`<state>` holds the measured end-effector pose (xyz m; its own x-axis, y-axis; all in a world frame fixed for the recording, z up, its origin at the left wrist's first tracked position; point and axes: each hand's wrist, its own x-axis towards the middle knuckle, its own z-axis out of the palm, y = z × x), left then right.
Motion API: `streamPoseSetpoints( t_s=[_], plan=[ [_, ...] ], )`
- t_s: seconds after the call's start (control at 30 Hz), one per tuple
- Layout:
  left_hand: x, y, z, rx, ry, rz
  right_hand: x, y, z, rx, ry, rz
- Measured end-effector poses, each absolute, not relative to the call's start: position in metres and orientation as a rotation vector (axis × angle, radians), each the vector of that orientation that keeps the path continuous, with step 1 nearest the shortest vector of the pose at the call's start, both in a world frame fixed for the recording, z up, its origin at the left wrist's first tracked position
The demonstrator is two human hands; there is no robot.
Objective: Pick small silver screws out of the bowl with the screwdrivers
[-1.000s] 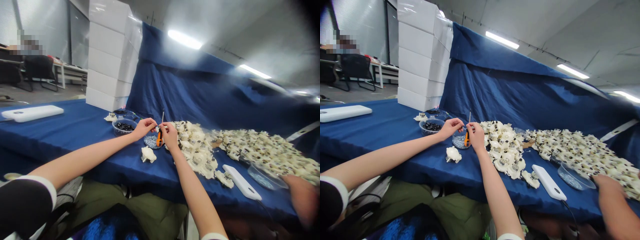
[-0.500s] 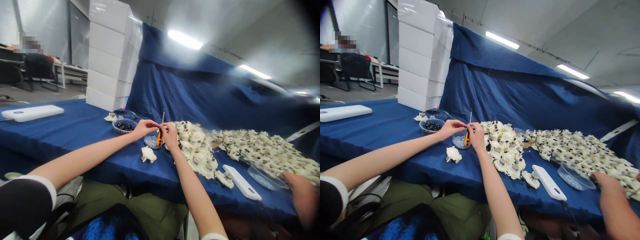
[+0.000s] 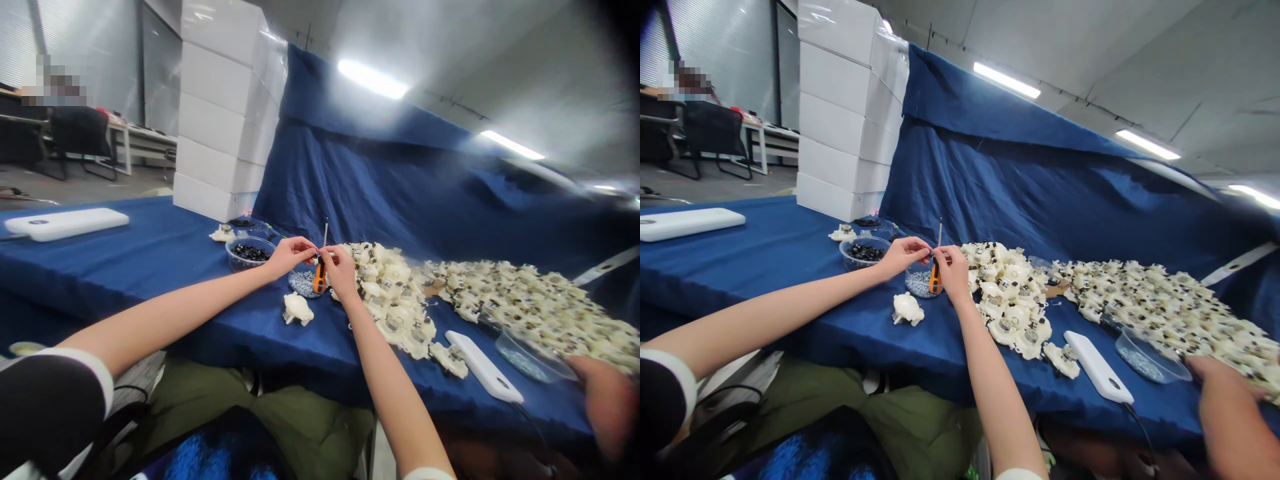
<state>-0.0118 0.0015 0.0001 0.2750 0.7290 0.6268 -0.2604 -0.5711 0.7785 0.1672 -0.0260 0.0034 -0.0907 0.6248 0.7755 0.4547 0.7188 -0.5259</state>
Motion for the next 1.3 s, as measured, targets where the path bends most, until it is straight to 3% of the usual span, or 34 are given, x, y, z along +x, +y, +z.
streamPoseSetpoints(
  t_s=[1.3],
  plan=[
    [-0.012,0.003,-0.002,1.607,0.456,1.461,0.164,-0.039,0.007,-0.829,-1.759,0.017]
  ],
)
